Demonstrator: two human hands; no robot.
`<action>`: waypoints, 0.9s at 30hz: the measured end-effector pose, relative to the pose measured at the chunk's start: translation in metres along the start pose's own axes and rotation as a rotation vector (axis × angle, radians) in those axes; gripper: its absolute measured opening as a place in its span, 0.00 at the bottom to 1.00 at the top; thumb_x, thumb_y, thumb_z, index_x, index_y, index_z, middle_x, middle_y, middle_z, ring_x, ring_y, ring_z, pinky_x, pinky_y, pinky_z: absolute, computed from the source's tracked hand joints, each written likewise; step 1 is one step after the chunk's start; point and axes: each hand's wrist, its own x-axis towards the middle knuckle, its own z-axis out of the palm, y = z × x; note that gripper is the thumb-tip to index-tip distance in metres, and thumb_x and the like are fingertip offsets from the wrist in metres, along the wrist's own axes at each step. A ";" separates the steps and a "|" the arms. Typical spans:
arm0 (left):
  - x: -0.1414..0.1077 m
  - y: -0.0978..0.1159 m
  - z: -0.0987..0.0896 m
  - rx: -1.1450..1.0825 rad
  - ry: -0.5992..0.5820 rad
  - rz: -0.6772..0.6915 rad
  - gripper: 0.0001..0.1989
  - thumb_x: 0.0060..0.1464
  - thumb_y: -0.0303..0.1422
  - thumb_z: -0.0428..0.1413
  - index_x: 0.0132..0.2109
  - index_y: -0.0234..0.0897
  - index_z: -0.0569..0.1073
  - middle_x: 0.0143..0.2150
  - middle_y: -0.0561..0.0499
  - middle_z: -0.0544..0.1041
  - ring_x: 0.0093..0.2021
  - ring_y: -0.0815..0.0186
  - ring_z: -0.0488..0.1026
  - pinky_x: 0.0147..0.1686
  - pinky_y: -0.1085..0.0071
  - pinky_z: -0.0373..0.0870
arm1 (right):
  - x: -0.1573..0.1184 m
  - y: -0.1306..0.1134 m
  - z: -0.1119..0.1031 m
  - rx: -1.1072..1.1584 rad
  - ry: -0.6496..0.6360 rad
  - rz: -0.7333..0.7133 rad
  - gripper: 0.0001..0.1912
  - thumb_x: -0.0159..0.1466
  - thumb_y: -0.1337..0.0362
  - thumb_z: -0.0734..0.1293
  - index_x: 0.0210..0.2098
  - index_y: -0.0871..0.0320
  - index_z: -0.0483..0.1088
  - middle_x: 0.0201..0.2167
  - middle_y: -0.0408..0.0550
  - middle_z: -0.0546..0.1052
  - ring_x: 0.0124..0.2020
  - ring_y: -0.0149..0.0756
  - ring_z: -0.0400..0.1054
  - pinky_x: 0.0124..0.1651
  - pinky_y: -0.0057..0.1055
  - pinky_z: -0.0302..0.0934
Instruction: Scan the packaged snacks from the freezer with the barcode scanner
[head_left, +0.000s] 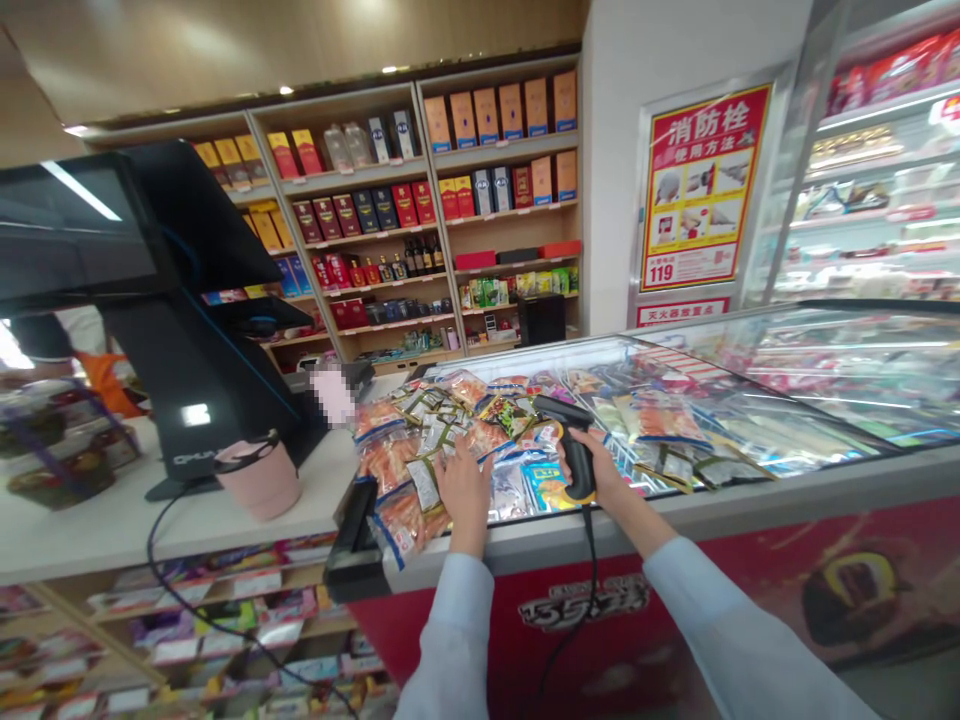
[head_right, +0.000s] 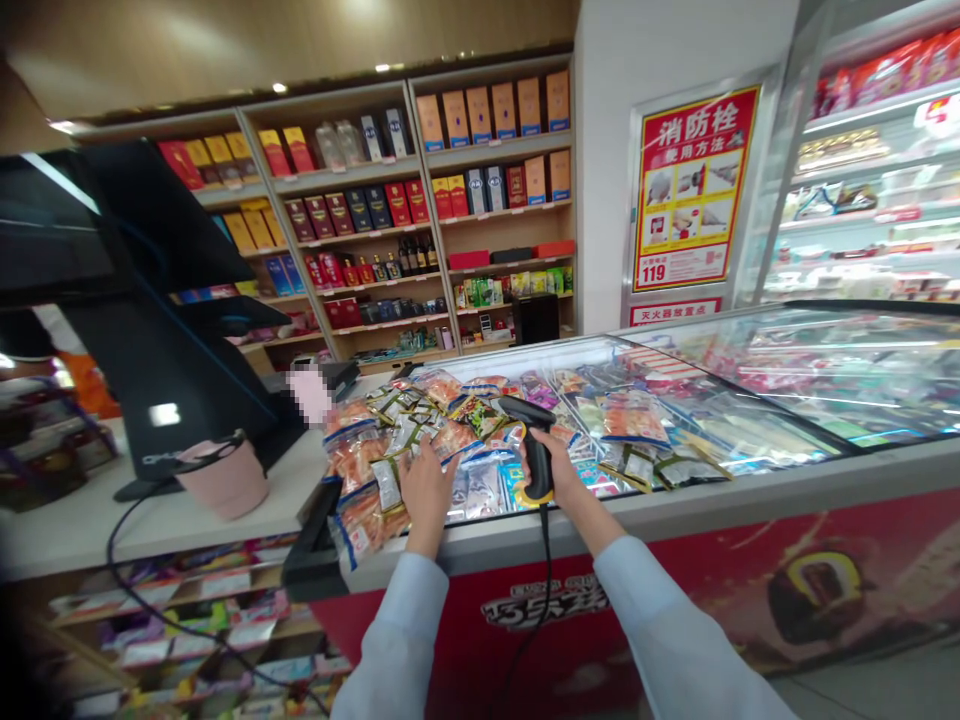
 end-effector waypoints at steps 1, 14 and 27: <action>0.001 0.000 0.000 -0.073 -0.024 0.007 0.26 0.60 0.37 0.51 0.61 0.26 0.64 0.48 0.34 0.78 0.49 0.52 0.75 0.59 0.51 0.61 | 0.000 0.000 0.001 -0.004 0.003 -0.004 0.16 0.57 0.51 0.66 0.25 0.57 0.66 0.13 0.41 0.68 0.12 0.29 0.60 0.14 0.24 0.56; 0.058 0.007 -0.006 -0.513 0.129 -0.039 0.18 0.60 0.35 0.52 0.57 0.39 0.68 0.39 0.48 0.80 0.37 0.62 0.78 0.38 0.67 0.71 | -0.004 0.000 0.005 -0.064 -0.135 -0.076 0.19 0.56 0.47 0.68 0.24 0.58 0.67 0.12 0.41 0.67 0.10 0.28 0.59 0.12 0.23 0.55; 0.048 0.011 0.012 -0.212 -0.100 -0.042 0.30 0.48 0.48 0.62 0.55 0.38 0.68 0.56 0.39 0.68 0.46 0.55 0.76 0.36 0.65 0.73 | -0.007 0.000 0.008 -0.030 -0.156 -0.102 0.17 0.57 0.51 0.69 0.26 0.58 0.68 0.16 0.41 0.70 0.11 0.27 0.60 0.12 0.24 0.56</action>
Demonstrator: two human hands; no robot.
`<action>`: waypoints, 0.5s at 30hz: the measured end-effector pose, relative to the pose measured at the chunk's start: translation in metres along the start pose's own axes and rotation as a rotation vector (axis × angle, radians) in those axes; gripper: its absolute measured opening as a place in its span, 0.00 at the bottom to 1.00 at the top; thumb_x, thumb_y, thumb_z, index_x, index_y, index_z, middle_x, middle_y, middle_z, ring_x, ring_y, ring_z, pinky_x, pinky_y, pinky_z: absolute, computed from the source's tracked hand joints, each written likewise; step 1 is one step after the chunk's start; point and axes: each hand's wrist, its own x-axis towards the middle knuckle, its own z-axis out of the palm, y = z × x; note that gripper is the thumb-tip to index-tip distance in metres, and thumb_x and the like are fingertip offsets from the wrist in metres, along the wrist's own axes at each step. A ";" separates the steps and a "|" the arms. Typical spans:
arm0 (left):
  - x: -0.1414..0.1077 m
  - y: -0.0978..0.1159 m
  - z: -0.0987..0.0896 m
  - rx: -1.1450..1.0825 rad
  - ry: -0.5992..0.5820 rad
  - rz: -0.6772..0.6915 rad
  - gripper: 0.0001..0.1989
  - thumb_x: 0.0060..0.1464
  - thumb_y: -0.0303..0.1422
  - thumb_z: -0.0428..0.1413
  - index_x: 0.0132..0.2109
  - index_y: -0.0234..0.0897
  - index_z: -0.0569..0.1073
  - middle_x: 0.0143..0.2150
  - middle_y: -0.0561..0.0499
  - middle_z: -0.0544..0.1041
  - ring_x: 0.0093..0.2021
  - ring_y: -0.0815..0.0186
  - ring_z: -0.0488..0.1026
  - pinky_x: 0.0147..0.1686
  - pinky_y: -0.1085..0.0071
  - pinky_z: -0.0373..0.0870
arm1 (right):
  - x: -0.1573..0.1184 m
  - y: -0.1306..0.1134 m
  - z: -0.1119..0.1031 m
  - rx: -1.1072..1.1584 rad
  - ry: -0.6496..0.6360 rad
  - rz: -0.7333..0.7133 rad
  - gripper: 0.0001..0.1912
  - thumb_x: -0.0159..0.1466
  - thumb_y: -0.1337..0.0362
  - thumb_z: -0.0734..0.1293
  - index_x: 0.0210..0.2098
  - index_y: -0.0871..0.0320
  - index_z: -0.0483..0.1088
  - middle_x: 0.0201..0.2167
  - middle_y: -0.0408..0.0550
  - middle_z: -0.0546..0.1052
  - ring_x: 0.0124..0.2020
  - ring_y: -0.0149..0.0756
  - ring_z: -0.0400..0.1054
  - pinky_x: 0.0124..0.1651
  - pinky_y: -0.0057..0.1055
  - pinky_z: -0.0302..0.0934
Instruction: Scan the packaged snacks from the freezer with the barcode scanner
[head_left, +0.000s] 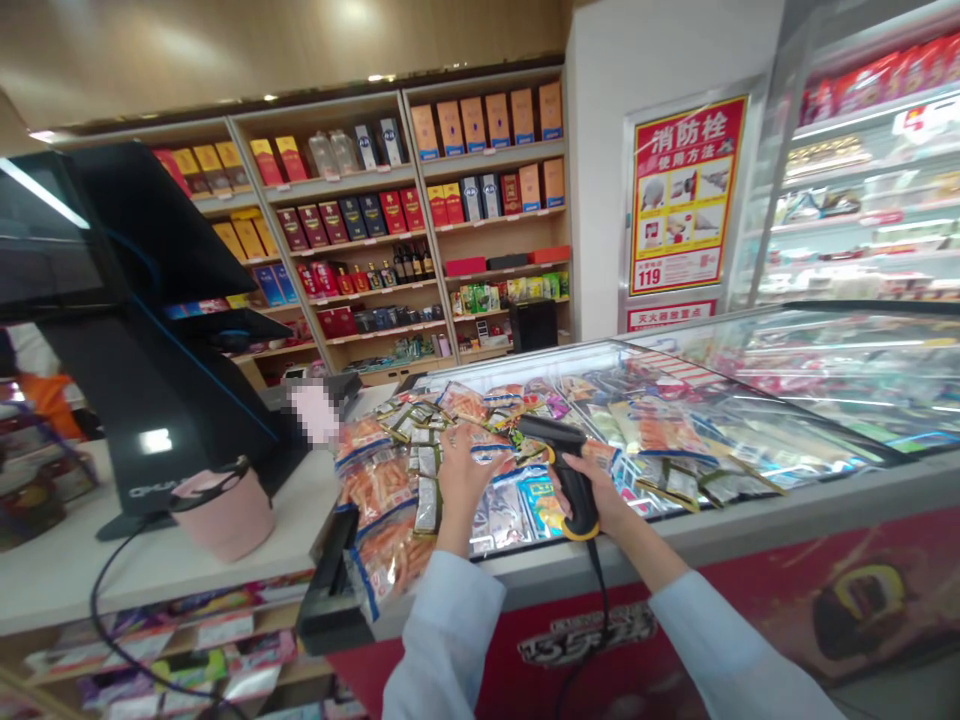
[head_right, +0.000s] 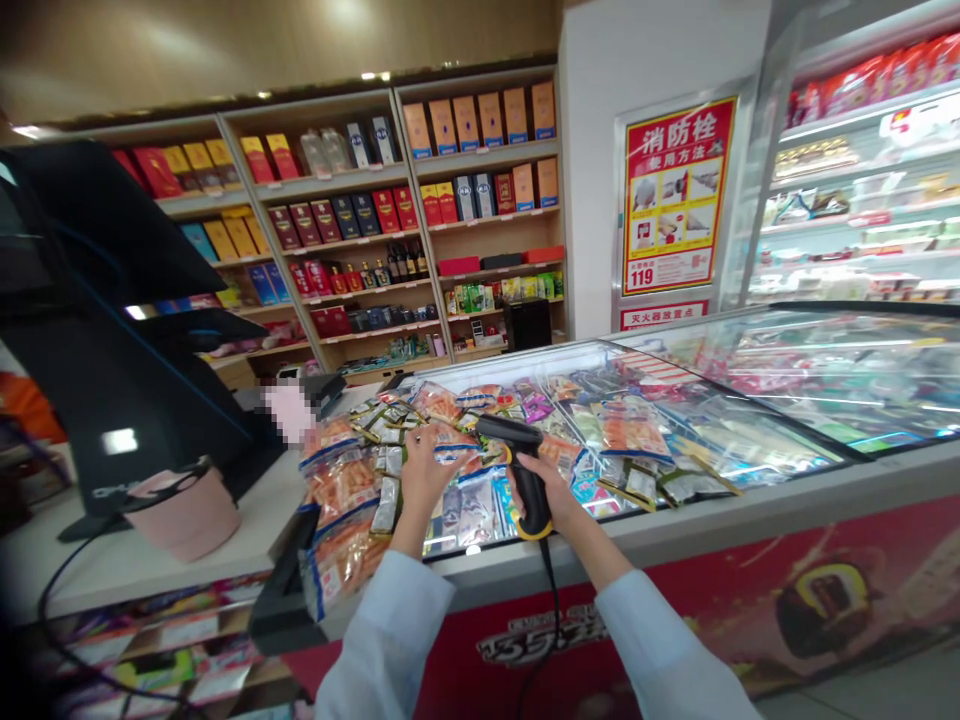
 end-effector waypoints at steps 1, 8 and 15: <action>0.000 -0.001 0.000 -0.007 -0.033 -0.012 0.33 0.46 0.47 0.63 0.57 0.39 0.66 0.58 0.38 0.66 0.48 0.54 0.75 0.37 0.65 0.73 | 0.000 0.000 0.000 -0.001 0.004 0.003 0.17 0.57 0.51 0.69 0.26 0.58 0.68 0.17 0.41 0.70 0.11 0.27 0.60 0.12 0.24 0.56; 0.002 -0.014 0.007 -0.249 -0.110 0.120 0.26 0.45 0.23 0.62 0.53 0.41 0.70 0.65 0.41 0.62 0.63 0.54 0.65 0.54 0.61 0.70 | -0.003 -0.004 0.004 -0.013 0.002 -0.005 0.15 0.58 0.52 0.68 0.26 0.58 0.68 0.16 0.41 0.69 0.12 0.28 0.61 0.12 0.23 0.55; 0.002 -0.006 -0.003 -0.315 0.236 0.214 0.36 0.48 0.13 0.44 0.62 0.43 0.65 0.68 0.44 0.56 0.69 0.61 0.55 0.65 0.62 0.59 | -0.004 -0.003 0.005 0.000 0.005 -0.017 0.16 0.55 0.52 0.70 0.30 0.58 0.66 0.19 0.40 0.70 0.11 0.27 0.62 0.11 0.23 0.56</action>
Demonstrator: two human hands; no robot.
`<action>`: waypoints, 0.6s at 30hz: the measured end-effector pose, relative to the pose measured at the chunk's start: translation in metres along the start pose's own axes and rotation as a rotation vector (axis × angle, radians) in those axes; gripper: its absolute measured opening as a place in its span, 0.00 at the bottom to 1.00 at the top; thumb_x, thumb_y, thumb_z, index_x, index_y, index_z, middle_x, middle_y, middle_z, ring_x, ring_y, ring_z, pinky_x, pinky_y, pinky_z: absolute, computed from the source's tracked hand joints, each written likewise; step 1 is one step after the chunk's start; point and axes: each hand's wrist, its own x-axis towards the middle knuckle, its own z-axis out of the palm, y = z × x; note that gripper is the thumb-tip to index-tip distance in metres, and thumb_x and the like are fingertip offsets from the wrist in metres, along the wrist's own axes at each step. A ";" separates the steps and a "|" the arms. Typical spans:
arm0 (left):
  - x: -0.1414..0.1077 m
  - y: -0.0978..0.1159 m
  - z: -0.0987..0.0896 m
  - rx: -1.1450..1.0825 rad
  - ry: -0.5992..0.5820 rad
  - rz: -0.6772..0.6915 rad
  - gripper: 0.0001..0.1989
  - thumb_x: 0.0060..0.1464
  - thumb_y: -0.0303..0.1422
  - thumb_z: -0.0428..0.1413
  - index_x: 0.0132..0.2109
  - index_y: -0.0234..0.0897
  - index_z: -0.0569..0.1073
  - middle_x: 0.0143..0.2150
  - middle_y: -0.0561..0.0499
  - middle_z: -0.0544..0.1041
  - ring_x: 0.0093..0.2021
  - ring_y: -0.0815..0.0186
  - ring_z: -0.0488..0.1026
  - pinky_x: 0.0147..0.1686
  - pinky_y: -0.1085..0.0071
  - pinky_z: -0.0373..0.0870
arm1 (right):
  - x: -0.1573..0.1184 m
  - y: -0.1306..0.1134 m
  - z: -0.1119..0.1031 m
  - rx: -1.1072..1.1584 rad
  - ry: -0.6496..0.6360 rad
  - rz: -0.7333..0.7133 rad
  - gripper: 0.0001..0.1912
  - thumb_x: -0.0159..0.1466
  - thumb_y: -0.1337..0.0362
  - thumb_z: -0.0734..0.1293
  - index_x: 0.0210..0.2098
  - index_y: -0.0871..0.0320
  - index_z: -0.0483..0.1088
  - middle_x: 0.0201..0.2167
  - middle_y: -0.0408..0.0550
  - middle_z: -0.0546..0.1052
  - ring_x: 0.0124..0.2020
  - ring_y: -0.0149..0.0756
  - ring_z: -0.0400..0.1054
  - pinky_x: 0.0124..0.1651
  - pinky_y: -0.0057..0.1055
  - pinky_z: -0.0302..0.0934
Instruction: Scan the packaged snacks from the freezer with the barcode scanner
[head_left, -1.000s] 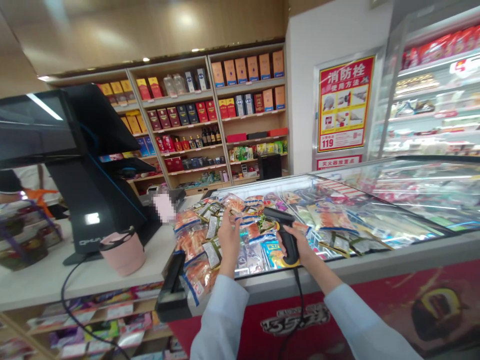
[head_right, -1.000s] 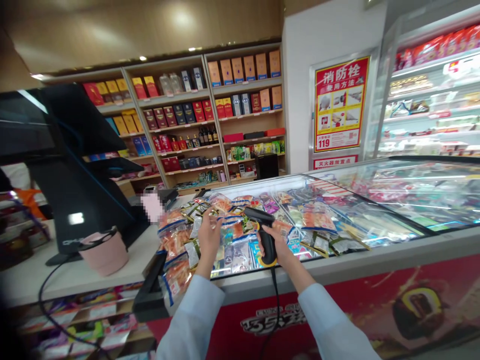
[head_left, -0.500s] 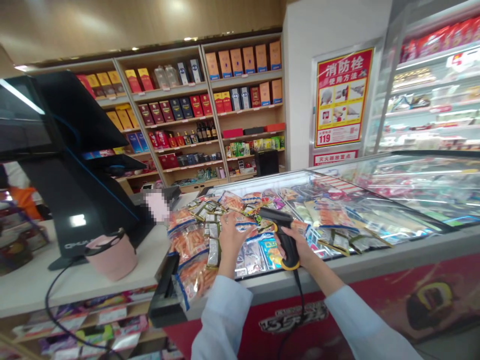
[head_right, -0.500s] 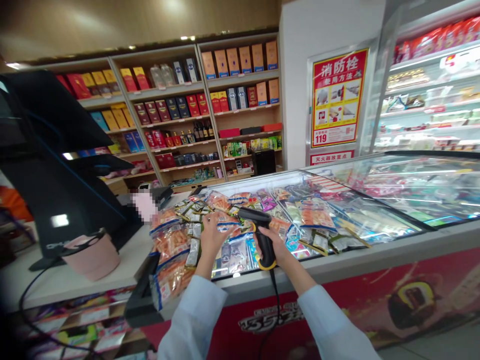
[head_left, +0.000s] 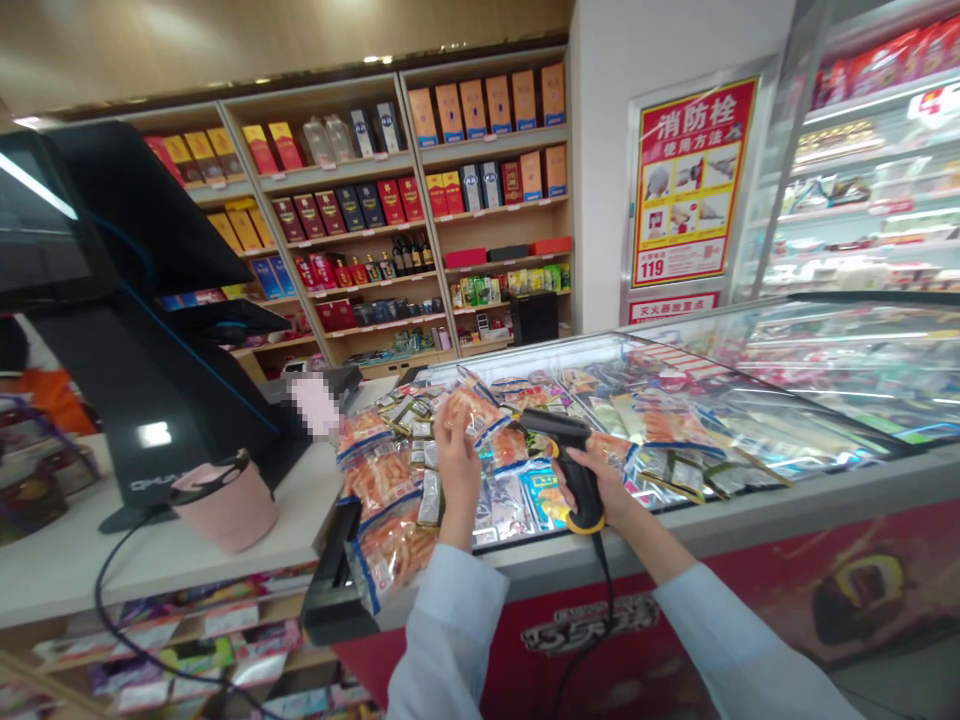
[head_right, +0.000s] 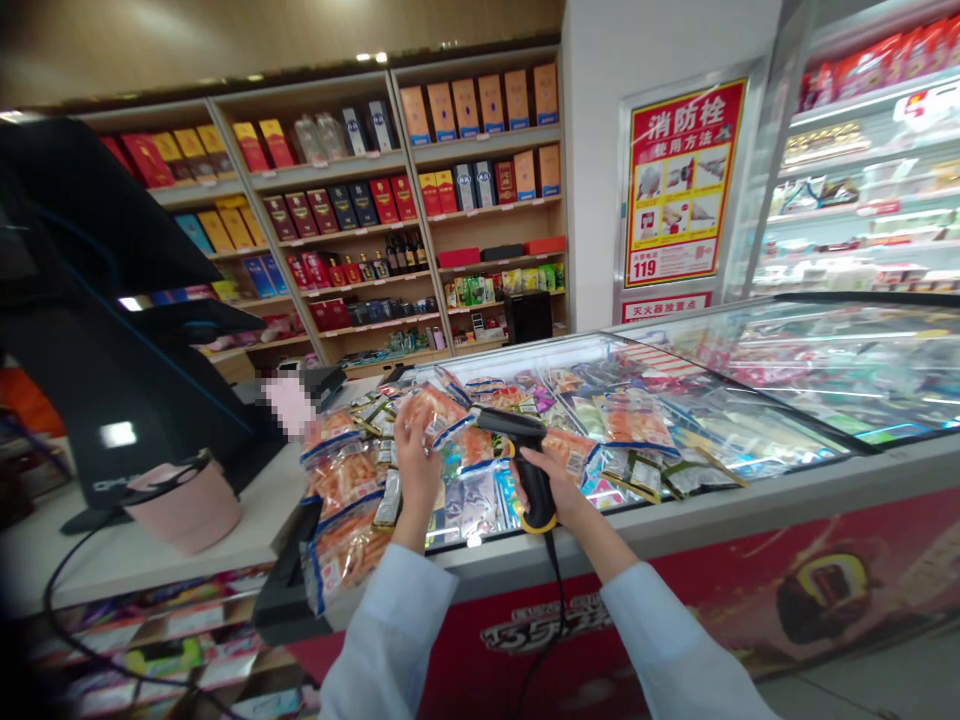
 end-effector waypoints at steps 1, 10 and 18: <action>0.000 0.000 0.000 -0.005 0.031 -0.003 0.37 0.48 0.13 0.44 0.64 0.43 0.63 0.69 0.43 0.54 0.69 0.60 0.54 0.65 0.61 0.58 | 0.000 0.000 0.000 -0.005 -0.004 0.005 0.16 0.55 0.52 0.70 0.30 0.58 0.67 0.19 0.40 0.70 0.11 0.27 0.62 0.11 0.23 0.56; -0.001 -0.003 -0.001 -0.073 0.068 -0.053 0.42 0.46 0.14 0.44 0.68 0.42 0.57 0.73 0.47 0.44 0.73 0.57 0.42 0.70 0.57 0.45 | -0.002 -0.001 0.004 -0.047 0.007 0.029 0.17 0.55 0.51 0.70 0.30 0.59 0.66 0.18 0.40 0.70 0.12 0.27 0.62 0.11 0.23 0.56; -0.001 -0.002 -0.003 -0.027 0.075 -0.023 0.43 0.45 0.15 0.45 0.69 0.39 0.54 0.74 0.45 0.40 0.73 0.55 0.38 0.70 0.55 0.44 | -0.005 0.001 0.005 -0.074 -0.063 0.061 0.17 0.56 0.52 0.70 0.30 0.58 0.65 0.19 0.40 0.70 0.11 0.26 0.61 0.11 0.22 0.55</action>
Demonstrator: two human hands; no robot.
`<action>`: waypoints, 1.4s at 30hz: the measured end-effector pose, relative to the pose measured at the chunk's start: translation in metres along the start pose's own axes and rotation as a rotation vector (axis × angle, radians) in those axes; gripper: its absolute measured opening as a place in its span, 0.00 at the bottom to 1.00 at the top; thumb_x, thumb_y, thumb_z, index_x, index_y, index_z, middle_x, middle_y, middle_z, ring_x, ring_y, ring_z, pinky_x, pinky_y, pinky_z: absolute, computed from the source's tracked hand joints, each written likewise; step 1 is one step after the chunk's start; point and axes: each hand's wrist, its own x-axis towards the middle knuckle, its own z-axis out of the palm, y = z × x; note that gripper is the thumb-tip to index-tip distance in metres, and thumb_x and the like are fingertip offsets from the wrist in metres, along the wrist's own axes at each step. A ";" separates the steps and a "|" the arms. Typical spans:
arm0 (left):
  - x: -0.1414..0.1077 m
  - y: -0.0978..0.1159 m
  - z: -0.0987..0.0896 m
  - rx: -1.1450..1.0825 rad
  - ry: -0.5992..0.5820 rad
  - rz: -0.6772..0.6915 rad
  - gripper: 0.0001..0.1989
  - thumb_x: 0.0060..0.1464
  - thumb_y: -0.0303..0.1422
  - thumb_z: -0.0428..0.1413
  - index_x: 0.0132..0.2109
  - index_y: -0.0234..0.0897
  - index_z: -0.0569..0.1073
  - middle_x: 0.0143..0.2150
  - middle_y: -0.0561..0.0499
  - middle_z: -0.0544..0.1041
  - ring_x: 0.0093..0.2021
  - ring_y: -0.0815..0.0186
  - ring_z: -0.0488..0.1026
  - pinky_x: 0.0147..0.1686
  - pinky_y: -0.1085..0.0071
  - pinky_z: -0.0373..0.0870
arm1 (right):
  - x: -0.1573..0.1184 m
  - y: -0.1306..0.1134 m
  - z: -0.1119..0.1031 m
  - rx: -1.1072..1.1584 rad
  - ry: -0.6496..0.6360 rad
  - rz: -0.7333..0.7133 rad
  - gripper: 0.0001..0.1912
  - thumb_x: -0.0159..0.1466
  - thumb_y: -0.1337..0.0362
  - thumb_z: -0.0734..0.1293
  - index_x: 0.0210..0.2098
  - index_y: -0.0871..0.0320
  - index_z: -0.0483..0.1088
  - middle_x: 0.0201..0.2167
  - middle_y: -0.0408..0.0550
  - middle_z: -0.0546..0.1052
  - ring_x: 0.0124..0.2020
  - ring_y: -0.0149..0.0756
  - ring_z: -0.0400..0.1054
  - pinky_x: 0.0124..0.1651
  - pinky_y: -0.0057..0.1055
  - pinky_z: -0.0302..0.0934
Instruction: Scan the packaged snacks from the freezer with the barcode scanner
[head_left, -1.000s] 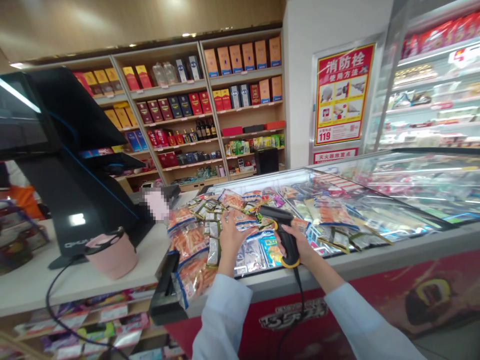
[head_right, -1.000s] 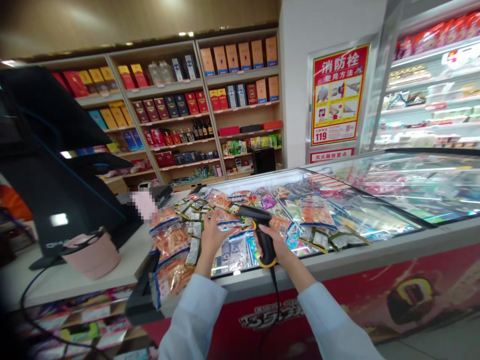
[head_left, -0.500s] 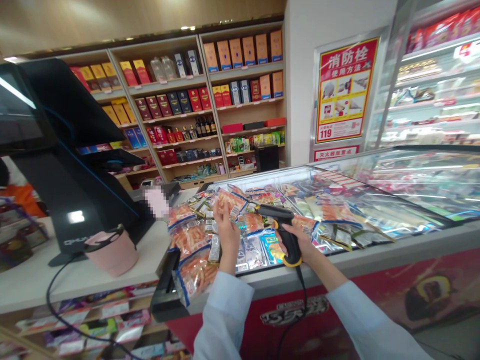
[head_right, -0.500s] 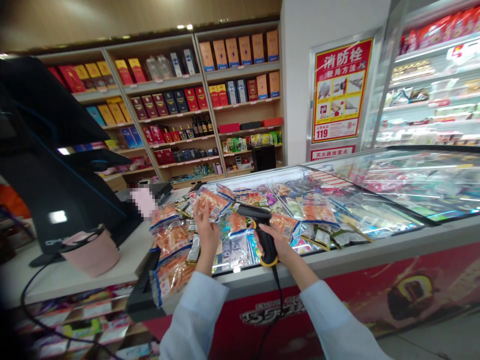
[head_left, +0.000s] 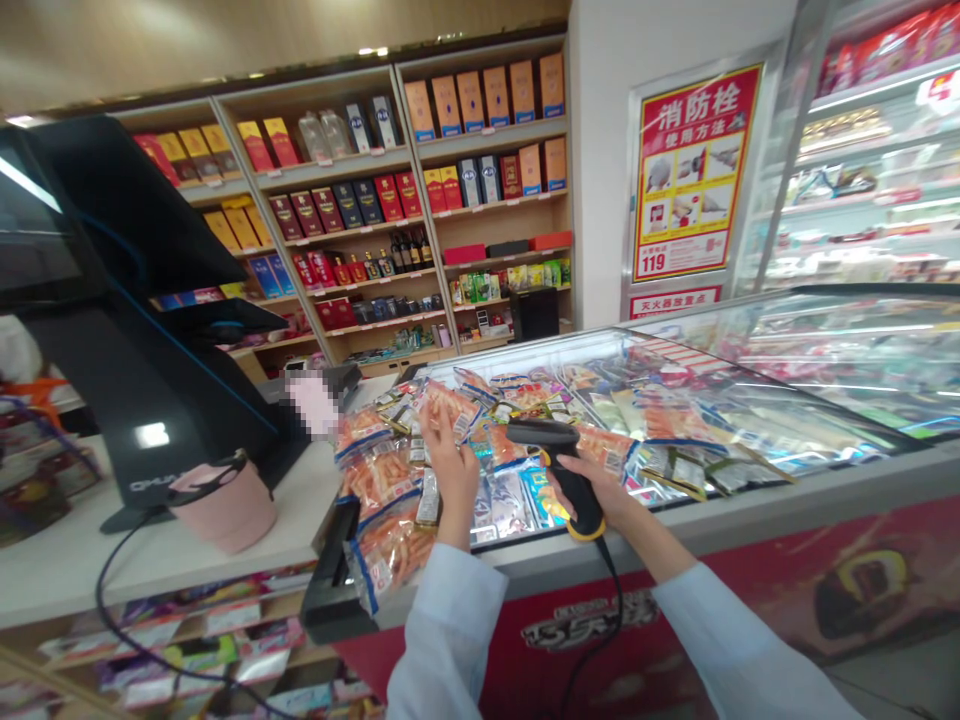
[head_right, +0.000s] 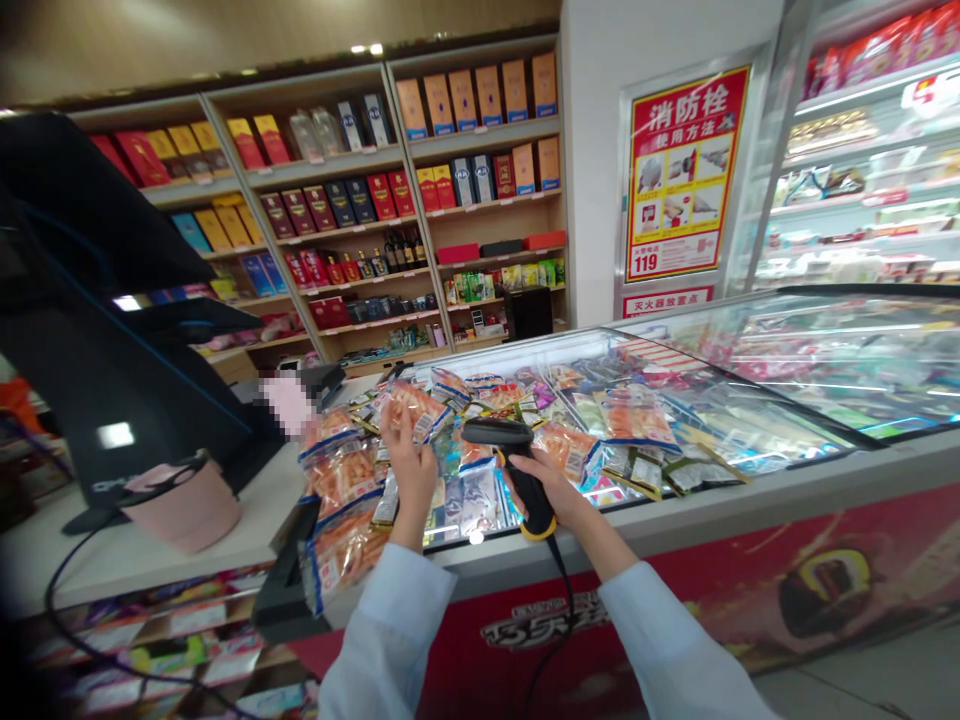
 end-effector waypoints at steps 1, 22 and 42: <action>0.000 0.000 0.000 0.003 -0.004 0.008 0.43 0.45 0.15 0.45 0.69 0.39 0.54 0.74 0.45 0.40 0.73 0.55 0.38 0.70 0.55 0.44 | 0.000 0.000 0.000 -0.001 -0.004 -0.006 0.17 0.56 0.52 0.70 0.30 0.58 0.65 0.19 0.39 0.70 0.11 0.26 0.61 0.11 0.22 0.55; -0.002 -0.001 0.000 -0.003 -0.033 0.073 0.41 0.45 0.19 0.48 0.68 0.37 0.53 0.72 0.41 0.44 0.73 0.55 0.41 0.69 0.54 0.46 | 0.007 -0.001 -0.007 0.027 -0.047 -0.011 0.16 0.57 0.52 0.69 0.33 0.59 0.67 0.19 0.40 0.70 0.11 0.26 0.61 0.11 0.22 0.54; 0.006 0.050 -0.006 -0.045 -0.015 0.133 0.36 0.56 0.32 0.55 0.69 0.41 0.52 0.71 0.37 0.44 0.72 0.52 0.43 0.67 0.53 0.50 | -0.039 -0.071 -0.050 0.111 0.175 -0.254 0.17 0.56 0.50 0.67 0.37 0.55 0.65 0.21 0.39 0.66 0.13 0.27 0.55 0.12 0.25 0.51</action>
